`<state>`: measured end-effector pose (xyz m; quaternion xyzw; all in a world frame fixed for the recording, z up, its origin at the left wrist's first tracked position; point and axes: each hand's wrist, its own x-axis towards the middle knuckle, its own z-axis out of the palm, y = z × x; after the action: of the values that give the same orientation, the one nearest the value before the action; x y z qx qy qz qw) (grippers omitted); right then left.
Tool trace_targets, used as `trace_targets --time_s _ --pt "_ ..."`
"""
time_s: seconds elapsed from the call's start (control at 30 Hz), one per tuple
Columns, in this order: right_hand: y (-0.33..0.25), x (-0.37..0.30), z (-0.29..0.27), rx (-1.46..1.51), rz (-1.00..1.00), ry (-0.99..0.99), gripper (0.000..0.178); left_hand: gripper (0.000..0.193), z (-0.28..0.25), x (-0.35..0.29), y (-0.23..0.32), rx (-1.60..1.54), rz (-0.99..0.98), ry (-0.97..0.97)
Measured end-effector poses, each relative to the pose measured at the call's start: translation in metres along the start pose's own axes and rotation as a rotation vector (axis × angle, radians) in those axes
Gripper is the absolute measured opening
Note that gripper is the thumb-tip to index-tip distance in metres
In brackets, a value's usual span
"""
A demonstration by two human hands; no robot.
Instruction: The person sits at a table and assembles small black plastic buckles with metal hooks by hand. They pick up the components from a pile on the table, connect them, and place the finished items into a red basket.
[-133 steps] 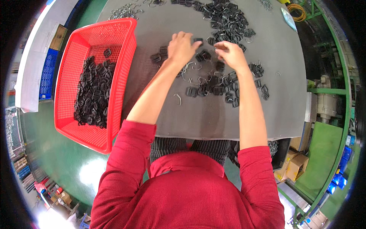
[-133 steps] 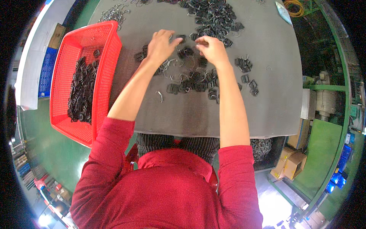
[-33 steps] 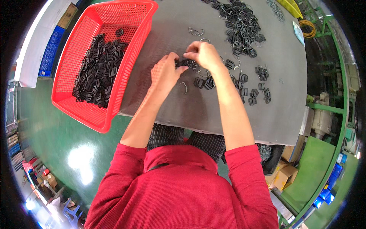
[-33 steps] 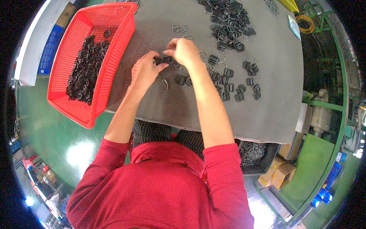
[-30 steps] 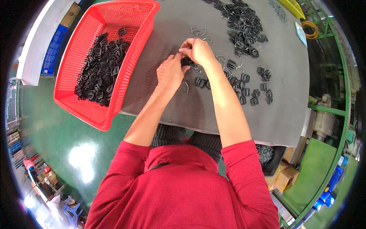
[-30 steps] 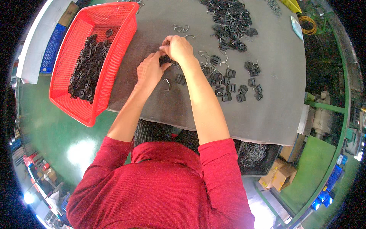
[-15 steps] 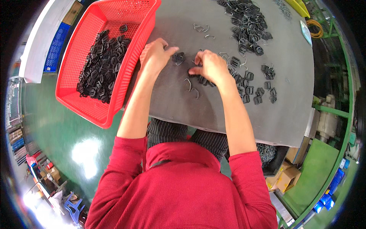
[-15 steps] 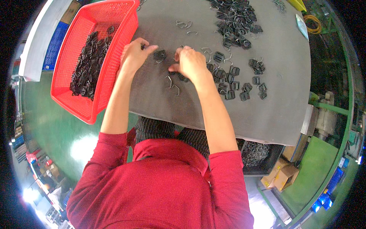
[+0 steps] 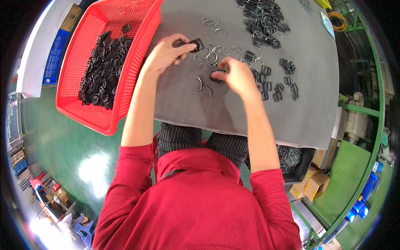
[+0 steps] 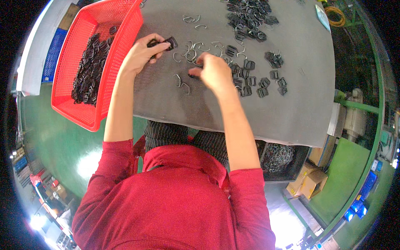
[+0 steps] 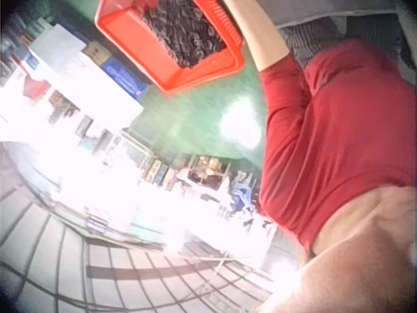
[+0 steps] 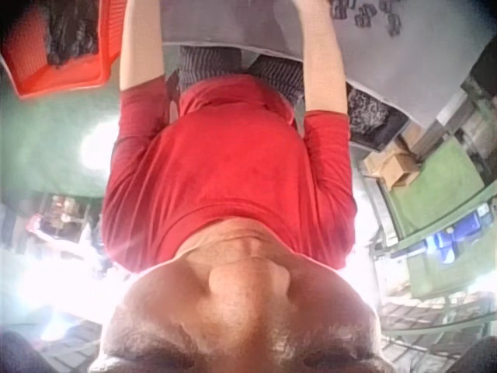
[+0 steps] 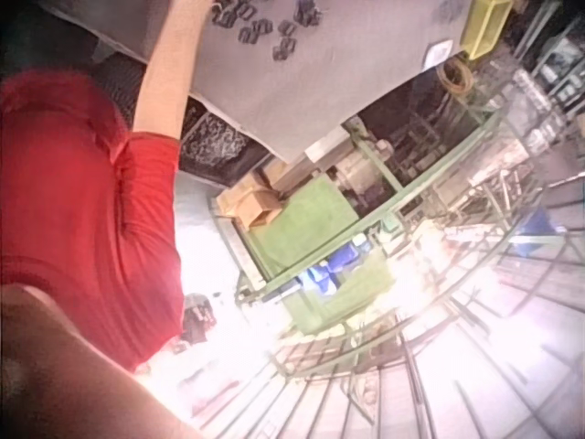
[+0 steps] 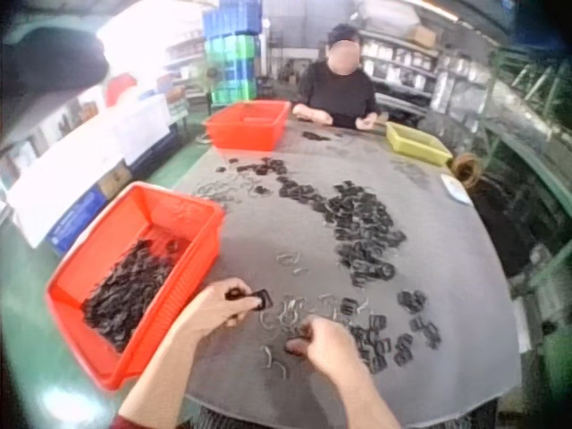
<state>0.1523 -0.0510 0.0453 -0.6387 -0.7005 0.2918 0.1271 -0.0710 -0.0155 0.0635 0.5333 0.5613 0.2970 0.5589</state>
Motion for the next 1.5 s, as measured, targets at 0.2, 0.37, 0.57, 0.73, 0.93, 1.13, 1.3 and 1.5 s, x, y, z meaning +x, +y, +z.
trace_targets --time_s 0.2,0.37,0.57,0.73,0.93,1.13,1.3,1.5 --pt "0.007 -0.010 0.000 0.415 0.016 -0.082 0.032 0.025 -0.002 0.012 -0.032 -1.060 0.074 -0.341" --pt "0.075 -0.038 -0.058 1.378 0.070 -0.010 0.025 0.026 0.036 0.027 -0.015 -0.773 -0.030 -0.274" --pt "0.117 -0.001 -0.074 -0.081 0.452 0.213 0.047 0.044 0.139 0.082 0.006 0.699 0.458 0.028" --pt "0.107 0.012 -0.072 -0.176 0.466 0.095 0.039 0.042 0.156 0.084 0.026 0.788 0.237 -0.045" --pt "0.062 0.035 -0.063 0.144 0.257 0.110 0.033 0.029 0.088 0.035 0.043 0.604 0.246 0.012" --pt "-0.155 0.057 -0.010 0.517 -0.359 0.031 0.027 0.025 -0.055 -0.091 0.076 0.898 0.218 0.714" --pt "-0.262 0.047 0.026 0.342 -0.464 0.049 0.060 0.024 -0.128 -0.127 0.058 1.194 -0.002 0.843" --pt "-0.123 0.029 -0.016 0.223 -0.453 0.424 0.030 0.014 -0.034 -0.086 0.065 0.724 0.489 0.694"
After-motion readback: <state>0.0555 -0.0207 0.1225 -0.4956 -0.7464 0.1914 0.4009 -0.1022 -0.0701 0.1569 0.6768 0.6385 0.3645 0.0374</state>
